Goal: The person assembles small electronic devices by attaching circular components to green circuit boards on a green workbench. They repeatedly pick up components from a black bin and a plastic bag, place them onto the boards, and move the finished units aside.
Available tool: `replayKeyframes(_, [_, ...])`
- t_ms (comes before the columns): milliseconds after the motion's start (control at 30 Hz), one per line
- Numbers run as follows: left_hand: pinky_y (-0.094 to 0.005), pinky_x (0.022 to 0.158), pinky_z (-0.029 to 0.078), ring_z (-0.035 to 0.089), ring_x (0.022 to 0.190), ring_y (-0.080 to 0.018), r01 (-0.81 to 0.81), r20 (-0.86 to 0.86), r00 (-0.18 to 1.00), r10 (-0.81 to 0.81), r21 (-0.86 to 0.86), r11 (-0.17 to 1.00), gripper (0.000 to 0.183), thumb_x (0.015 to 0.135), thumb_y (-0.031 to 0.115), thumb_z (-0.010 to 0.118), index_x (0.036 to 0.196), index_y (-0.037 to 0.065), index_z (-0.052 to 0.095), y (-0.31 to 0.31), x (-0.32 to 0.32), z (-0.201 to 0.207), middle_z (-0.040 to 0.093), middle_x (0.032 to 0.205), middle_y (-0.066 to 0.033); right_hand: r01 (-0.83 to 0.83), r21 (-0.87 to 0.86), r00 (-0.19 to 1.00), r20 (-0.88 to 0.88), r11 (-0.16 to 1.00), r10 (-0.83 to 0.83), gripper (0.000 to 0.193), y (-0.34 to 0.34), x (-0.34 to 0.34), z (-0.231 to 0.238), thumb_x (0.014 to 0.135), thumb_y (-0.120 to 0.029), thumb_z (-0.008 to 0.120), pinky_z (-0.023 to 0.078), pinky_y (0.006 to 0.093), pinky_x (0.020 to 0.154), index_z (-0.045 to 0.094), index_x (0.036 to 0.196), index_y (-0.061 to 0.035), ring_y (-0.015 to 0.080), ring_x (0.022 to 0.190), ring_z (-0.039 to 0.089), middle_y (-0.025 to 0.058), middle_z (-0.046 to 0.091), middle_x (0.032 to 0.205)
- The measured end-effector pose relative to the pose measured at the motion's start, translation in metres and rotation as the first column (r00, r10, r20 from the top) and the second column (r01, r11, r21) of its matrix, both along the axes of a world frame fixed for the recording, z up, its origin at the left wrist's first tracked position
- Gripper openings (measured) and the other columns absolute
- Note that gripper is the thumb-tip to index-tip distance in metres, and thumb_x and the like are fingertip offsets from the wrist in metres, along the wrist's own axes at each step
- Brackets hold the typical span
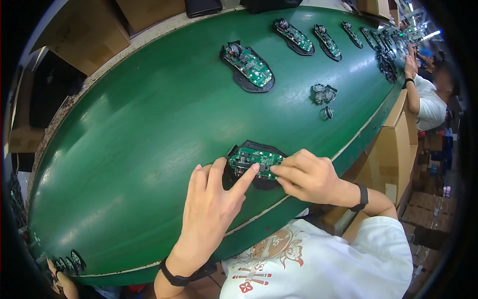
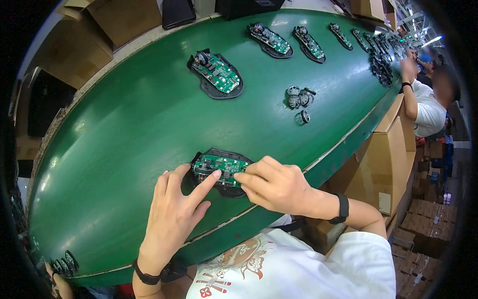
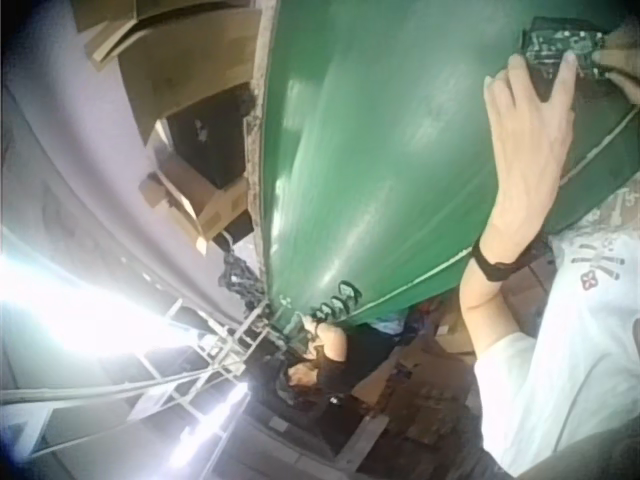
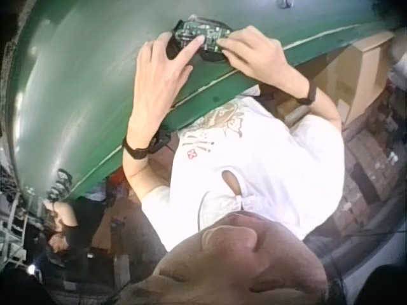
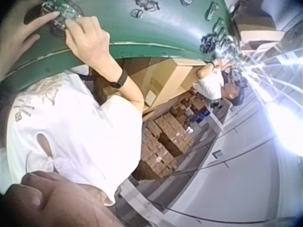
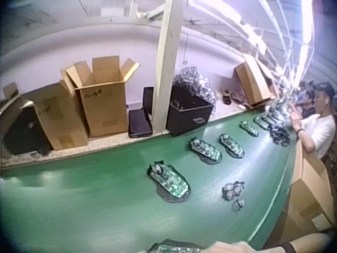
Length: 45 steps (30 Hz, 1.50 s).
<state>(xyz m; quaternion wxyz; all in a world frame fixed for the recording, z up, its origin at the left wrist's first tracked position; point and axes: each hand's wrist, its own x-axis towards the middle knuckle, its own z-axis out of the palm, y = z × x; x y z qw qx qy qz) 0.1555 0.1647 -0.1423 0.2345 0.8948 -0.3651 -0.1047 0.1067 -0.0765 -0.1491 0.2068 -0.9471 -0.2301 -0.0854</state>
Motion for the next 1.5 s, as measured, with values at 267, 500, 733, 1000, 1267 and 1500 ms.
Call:
replayKeyframes(267, [-0.0429,0.094,0.049,0.055,0.112,-0.0348,-0.054,-0.122,0.991,0.045,-0.076,0.996,0.068,0.079,0.011,0.078,0.142,0.018,0.052,0.023,0.002,0.024,0.051,0.132,-0.0189,-0.22,-0.274,0.974,-0.006,0.936,0.227,0.046,-0.016,-0.003,0.012,0.077,-0.012,0.068,0.041,0.0245,0.051,0.066,0.122,-0.0059,0.0127,0.084,0.057,-0.0001,0.061,0.104])
replayKeyframes(500, [-0.0408,0.098,0.049,0.056,0.12,-0.0351,-0.22,-0.191,0.964,0.186,-0.179,0.959,0.069,0.077,0.008,0.079,0.14,0.009,0.052,0.051,-0.009,0.038,0.052,0.136,-0.0178,-0.311,-0.39,0.945,-0.032,0.867,0.324,0.047,-0.007,0.03,0.01,0.082,-0.01,0.061,0.041,0.0224,0.049,0.06,0.128,-0.0011,0.0129,0.085,0.055,0.0032,0.056,0.1])
replayKeyframes(733, [-0.0393,0.1,0.048,0.057,0.121,-0.0322,-0.252,-0.165,0.965,0.205,-0.354,0.901,0.066,0.079,0.006,0.077,0.14,0.006,0.052,0.065,0.0,0.03,0.054,0.135,-0.0169,-0.064,-0.401,0.977,0.162,0.914,0.14,0.042,0.054,0.091,-0.017,0.08,-0.018,0.065,0.053,0.0296,0.057,0.061,0.113,0.0067,0.0221,0.092,0.057,0.0101,0.056,0.098])
replayKeyframes(1000, [-0.0407,0.105,0.043,0.052,0.126,-0.0341,-0.425,-0.154,0.905,0.397,-0.382,0.82,0.054,0.089,0.019,0.071,0.14,0.008,0.053,0.114,-0.003,0.016,0.051,0.137,-0.018,-0.041,-0.149,0.994,0.097,0.988,0.056,0.061,0.043,0.081,0.027,0.073,-0.016,0.079,0.045,0.0449,0.099,0.057,0.128,-0.0024,0.0354,0.115,0.053,0.0158,0.055,0.124])
replayKeyframes(1267, [-0.0426,0.114,0.033,0.042,0.134,-0.0346,-0.793,0.328,0.461,0.825,-0.264,0.548,0.043,0.1,0.011,0.05,0.142,0.003,0.047,0.26,-0.019,-0.005,0.046,0.143,-0.0208,0.493,-0.273,0.851,0.349,0.826,-0.392,0.05,-0.131,0.054,-0.023,0.096,-0.021,0.059,0.033,0.0465,0.11,0.049,0.141,-0.0048,0.038,0.131,0.042,0.0184,0.047,0.143])
replayKeyframes(1500, [-0.0598,0.115,0.024,0.025,0.146,-0.0352,-0.981,0.5,0.187,0.846,0.143,0.133,0.047,0.099,0.025,0.053,0.144,0.011,0.047,0.403,-0.052,-0.032,0.029,0.157,-0.0171,0.529,-0.216,0.839,-0.009,0.821,-0.543,0.054,-0.173,0.036,-0.053,0.1,-0.028,0.054,0.031,0.0464,0.11,0.04,0.149,-0.011,0.038,0.129,0.04,0.0186,0.044,0.143])
